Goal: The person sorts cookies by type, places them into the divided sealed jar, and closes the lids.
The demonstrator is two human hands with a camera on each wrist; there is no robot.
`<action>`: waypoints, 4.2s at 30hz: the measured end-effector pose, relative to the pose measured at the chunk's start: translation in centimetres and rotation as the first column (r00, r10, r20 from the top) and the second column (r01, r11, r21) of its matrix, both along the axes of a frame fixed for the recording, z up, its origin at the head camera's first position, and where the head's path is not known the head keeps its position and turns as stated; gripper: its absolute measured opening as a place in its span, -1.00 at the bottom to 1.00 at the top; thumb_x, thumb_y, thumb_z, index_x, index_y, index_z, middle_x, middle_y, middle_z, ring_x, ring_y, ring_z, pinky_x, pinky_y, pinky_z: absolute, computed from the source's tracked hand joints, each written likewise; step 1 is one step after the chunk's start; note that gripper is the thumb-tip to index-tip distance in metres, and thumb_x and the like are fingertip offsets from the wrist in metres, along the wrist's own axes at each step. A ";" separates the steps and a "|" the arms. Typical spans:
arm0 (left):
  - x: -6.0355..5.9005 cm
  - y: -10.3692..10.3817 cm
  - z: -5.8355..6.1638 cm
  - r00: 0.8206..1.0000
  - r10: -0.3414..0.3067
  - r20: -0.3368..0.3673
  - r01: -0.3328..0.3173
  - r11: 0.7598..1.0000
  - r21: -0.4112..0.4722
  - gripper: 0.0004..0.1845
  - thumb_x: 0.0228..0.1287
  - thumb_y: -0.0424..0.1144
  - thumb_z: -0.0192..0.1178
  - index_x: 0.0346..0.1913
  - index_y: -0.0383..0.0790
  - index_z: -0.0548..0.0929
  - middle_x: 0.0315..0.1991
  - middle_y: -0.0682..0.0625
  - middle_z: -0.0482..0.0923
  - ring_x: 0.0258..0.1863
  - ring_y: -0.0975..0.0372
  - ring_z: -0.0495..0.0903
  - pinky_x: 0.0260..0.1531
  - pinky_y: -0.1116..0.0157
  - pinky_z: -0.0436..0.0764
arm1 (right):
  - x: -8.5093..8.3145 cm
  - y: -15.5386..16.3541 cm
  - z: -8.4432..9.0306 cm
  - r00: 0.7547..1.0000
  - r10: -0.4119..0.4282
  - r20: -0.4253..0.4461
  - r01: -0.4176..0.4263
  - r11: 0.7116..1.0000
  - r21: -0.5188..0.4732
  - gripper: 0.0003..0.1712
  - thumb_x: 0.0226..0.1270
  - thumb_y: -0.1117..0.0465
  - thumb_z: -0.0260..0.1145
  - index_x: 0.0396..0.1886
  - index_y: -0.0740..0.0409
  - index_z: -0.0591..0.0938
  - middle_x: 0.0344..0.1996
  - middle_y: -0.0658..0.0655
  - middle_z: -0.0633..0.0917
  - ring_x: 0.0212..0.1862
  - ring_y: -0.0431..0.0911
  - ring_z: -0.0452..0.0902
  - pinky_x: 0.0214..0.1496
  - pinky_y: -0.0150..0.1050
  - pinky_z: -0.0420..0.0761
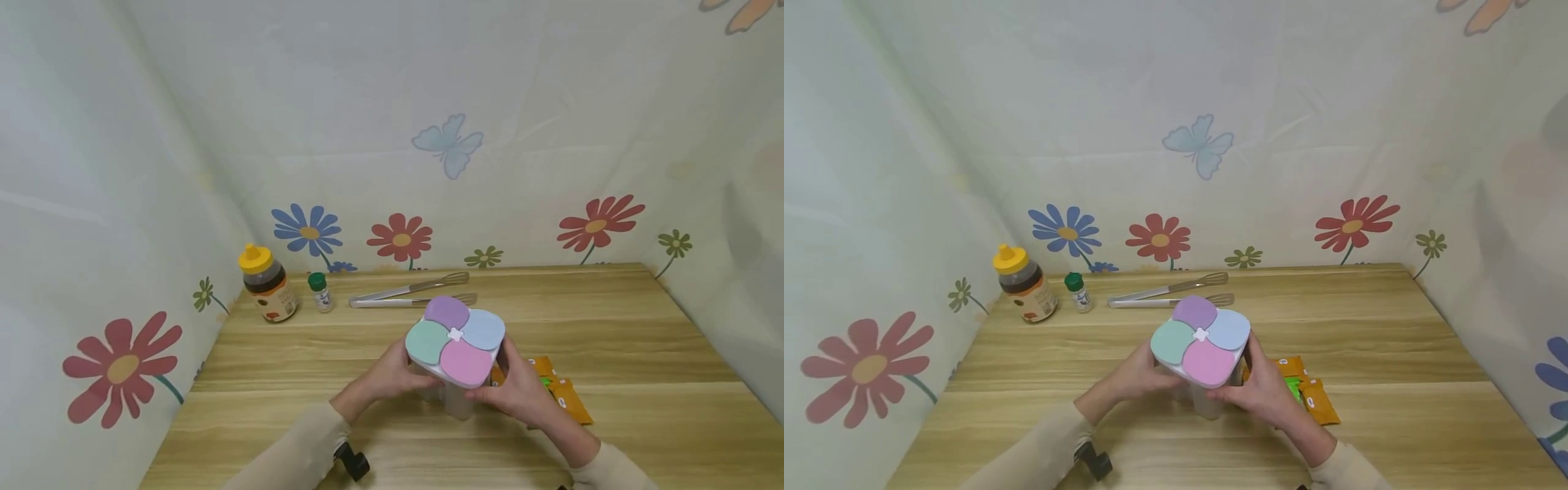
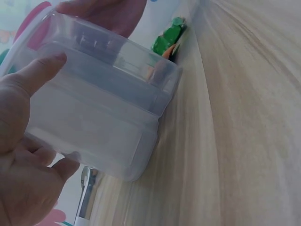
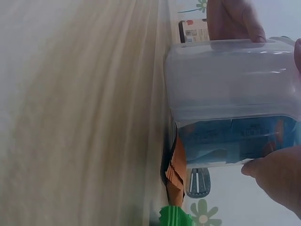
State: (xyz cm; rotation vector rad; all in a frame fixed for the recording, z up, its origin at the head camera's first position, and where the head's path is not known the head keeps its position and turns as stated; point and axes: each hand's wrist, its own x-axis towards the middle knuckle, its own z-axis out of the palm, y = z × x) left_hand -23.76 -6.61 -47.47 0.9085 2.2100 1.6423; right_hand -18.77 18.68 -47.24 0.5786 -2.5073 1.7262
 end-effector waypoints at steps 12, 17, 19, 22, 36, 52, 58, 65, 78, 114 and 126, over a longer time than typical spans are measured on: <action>0.6 0.3 0.0 0.999 0.029 -0.041 -0.028 0.999 0.017 -0.04 -0.02 -0.34 0.49 0.44 0.09 0.21 0.27 0.13 0.45 0.29 0.25 0.41 0.36 0.19 0.30 | -0.2 0.3 0.2 1.000 0.025 0.017 -0.025 1.000 0.013 0.35 -0.17 0.10 0.66 0.53 0.11 -0.01 0.46 0.25 0.22 0.48 0.21 0.11 0.38 0.05 0.19; 1.4 0.3 1.5 0.998 0.036 -0.051 -0.035 0.999 0.017 -0.05 -0.03 -0.42 0.47 0.44 -0.08 0.21 0.27 0.03 0.45 0.29 0.22 0.42 0.36 0.19 0.30 | -0.4 0.5 0.0 0.999 0.032 0.032 -0.033 0.999 0.014 0.35 -0.17 0.11 0.66 0.53 0.10 -0.01 0.47 0.23 0.21 0.48 0.21 0.10 0.38 0.03 0.20; 1.8 0.3 2.2 0.998 0.035 -0.054 -0.035 0.999 0.013 -0.06 -0.02 -0.42 0.47 0.44 -0.13 0.21 0.27 0.00 0.45 0.28 0.23 0.42 0.36 0.19 0.31 | -0.5 0.5 0.1 0.999 0.034 0.043 -0.035 0.999 0.012 0.35 -0.18 0.12 0.66 0.53 0.08 -0.01 0.48 0.22 0.20 0.49 0.19 0.09 0.38 0.01 0.19; 2.3 0.2 2.9 0.998 0.038 -0.051 -0.038 0.999 0.011 -0.06 -0.02 -0.42 0.46 0.44 -0.15 0.21 0.26 0.01 0.46 0.27 0.25 0.42 0.36 0.20 0.31 | -0.5 0.5 0.2 0.998 0.039 0.051 -0.040 0.999 0.017 0.35 -0.17 0.12 0.66 0.53 0.09 -0.01 0.48 0.22 0.20 0.49 0.19 0.09 0.38 0.00 0.20; 1.0 0.2 0.0 0.997 0.058 -0.045 -0.058 0.998 0.003 -0.01 -0.05 -0.39 0.49 0.46 -0.01 0.18 0.30 0.10 0.43 0.31 0.25 0.39 0.37 0.20 0.29 | -0.6 0.6 0.2 0.997 0.060 0.042 -0.061 0.998 0.022 0.32 -0.13 0.14 0.65 0.53 0.15 -0.01 0.46 0.27 0.21 0.48 0.22 0.10 0.37 0.05 0.20; 1.2 0.3 0.0 0.986 0.065 -0.151 -0.069 0.997 -0.023 -0.03 0.00 -0.25 0.50 0.44 0.17 0.16 0.28 0.17 0.43 0.29 0.27 0.41 0.35 0.18 0.32 | -1.1 1.1 0.5 0.996 0.076 0.052 -0.080 0.994 0.069 0.30 -0.10 0.09 0.63 0.52 0.19 0.00 0.47 0.28 0.20 0.45 0.25 0.16 0.34 0.10 0.26; 1.6 0.5 0.2 0.987 0.102 -0.124 -0.108 0.993 -0.038 0.02 -0.03 -0.30 0.51 0.46 0.15 0.13 0.30 0.18 0.41 0.31 0.27 0.39 0.36 0.20 0.31 | -1.3 1.3 0.7 0.991 0.086 0.098 -0.093 0.993 0.074 0.36 -0.13 0.04 0.64 0.54 0.18 -0.04 0.50 0.29 0.13 0.47 0.25 0.10 0.36 0.07 0.24; 3.4 0.5 2.6 0.988 0.110 -0.110 -0.116 0.992 -0.055 0.00 -0.03 -0.41 0.48 0.47 -0.16 0.13 0.30 -0.02 0.42 0.31 0.17 0.40 0.34 0.20 0.33 | -1.5 1.6 0.7 0.984 0.128 0.123 -0.136 0.989 0.063 0.38 -0.15 0.04 0.64 0.55 0.16 -0.05 0.51 0.26 0.10 0.49 0.23 0.06 0.38 0.05 0.21; 3.1 0.6 0.3 0.975 0.129 -0.182 -0.141 0.988 -0.055 0.22 -0.10 -0.30 0.55 0.54 0.10 -0.08 0.36 0.13 0.35 0.35 0.22 0.35 0.37 0.18 0.29 | -2.2 2.2 0.5 0.966 0.240 0.095 -0.242 0.970 0.014 0.30 -0.09 0.17 0.62 0.52 0.24 -0.02 0.47 0.32 0.16 0.46 0.28 0.09 0.37 0.07 0.19; 6.0 1.4 3.5 0.956 0.214 -0.201 -0.230 0.972 -0.058 0.21 -0.07 -0.43 0.50 0.54 -0.23 -0.14 0.35 -0.08 0.38 0.34 0.10 0.37 0.36 0.13 0.30 | -4.3 2.8 0.4 0.916 0.396 0.067 -0.395 0.918 -0.029 0.22 -0.07 0.20 0.61 0.50 0.25 0.05 0.40 0.34 0.27 0.34 -0.19 0.34 0.27 -0.48 0.35; 4.5 1.6 -0.2 0.945 0.239 -0.223 -0.251 0.968 -0.027 0.34 -0.13 -0.33 0.55 0.56 0.08 -0.23 0.42 0.09 0.28 0.40 0.19 0.28 0.40 0.15 0.22 | -4.7 3.1 0.1 0.892 0.448 0.068 -0.441 0.893 -0.094 0.22 -0.06 0.21 0.61 0.49 0.32 0.04 0.38 0.41 0.28 0.30 -0.31 0.36 0.27 -0.46 0.37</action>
